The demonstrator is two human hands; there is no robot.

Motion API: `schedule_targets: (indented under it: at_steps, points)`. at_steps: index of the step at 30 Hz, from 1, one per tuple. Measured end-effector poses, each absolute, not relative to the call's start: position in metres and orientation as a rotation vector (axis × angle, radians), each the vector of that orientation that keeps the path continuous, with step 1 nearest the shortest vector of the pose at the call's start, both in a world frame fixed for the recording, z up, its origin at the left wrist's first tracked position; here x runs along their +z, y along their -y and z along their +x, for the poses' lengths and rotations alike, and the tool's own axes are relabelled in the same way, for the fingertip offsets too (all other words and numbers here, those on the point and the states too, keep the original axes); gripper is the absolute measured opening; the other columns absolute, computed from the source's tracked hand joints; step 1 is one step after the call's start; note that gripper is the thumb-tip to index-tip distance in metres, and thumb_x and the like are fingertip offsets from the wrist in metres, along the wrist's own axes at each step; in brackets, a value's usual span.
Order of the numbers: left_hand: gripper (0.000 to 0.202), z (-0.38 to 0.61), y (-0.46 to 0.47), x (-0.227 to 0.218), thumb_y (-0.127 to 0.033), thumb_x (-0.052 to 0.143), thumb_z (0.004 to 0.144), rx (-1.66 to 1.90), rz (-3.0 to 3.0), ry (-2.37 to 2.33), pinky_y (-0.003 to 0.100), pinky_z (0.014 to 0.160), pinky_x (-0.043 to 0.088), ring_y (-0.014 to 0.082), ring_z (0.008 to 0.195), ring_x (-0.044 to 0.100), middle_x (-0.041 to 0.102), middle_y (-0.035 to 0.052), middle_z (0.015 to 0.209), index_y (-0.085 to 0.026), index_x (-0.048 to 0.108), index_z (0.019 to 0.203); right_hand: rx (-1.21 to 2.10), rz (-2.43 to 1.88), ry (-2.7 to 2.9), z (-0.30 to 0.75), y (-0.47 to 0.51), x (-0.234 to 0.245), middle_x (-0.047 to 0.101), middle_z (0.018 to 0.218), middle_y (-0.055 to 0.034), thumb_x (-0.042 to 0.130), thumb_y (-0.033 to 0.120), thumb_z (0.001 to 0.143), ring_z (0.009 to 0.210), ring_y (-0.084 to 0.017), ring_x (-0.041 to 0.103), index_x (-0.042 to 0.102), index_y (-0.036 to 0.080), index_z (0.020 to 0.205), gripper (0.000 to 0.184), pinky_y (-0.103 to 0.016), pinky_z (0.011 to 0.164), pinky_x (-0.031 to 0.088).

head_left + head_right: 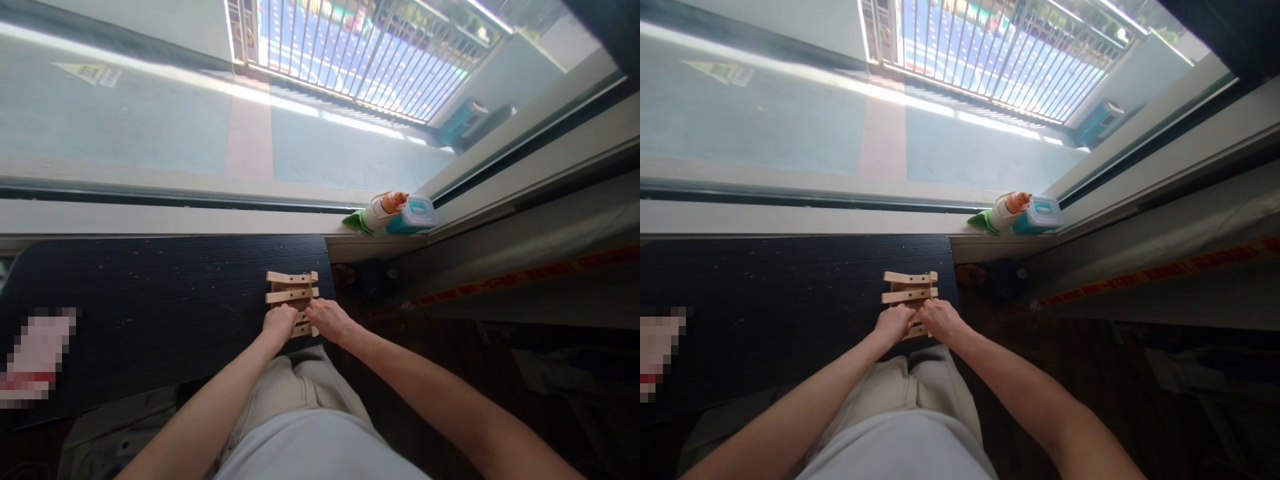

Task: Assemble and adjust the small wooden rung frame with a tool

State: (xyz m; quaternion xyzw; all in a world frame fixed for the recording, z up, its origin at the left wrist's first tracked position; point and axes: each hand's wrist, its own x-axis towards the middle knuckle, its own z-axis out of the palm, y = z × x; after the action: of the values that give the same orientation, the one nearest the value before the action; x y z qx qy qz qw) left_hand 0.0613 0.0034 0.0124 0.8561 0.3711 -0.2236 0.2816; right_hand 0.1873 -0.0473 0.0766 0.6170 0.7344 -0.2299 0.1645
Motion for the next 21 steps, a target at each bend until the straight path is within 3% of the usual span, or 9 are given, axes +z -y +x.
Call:
schedule_targets:
  at_steps: [6,15,21]
  points:
    - [0.026,0.062,-0.003,0.01,-0.027,0.042,0.079,-0.571,2.334,-0.982,0.033,0.07,0.046,0.0232,0.085,0.06,0.061,0.0119,0.094,-0.019,0.064,0.091,-0.802,2.157,-1.49,0.189,0.047,0.066,0.065,0.09,-0.0113,0.039,0.027,0.082,0.083,-0.02,0.061,0.062,0.016,0.091,0.026,-0.029,0.066,0.045]
    - [0.028,0.062,-0.003,0.01,-0.027,0.04,0.081,-0.56,2.34,-0.985,0.034,0.069,0.047,0.0237,0.084,0.061,0.062,0.0124,0.093,-0.018,0.064,0.092,-0.626,1.704,-2.125,0.182,0.061,0.074,0.062,0.091,-0.0112,0.042,0.011,0.079,0.084,-0.019,0.058,0.059,0.014,0.086,0.018,-0.028,0.069,0.043]
    - [0.027,0.066,-0.004,0.015,-0.025,0.043,0.079,-0.613,2.322,-1.012,0.034,0.072,0.047,0.0242,0.087,0.06,0.062,0.0133,0.095,-0.017,0.064,0.094,-0.77,2.231,-1.514,0.186,0.058,0.055,0.065,0.088,-0.0086,0.035,0.028,0.085,0.081,-0.019,0.061,0.06,0.017,0.09,0.028,-0.027,0.066,0.043]
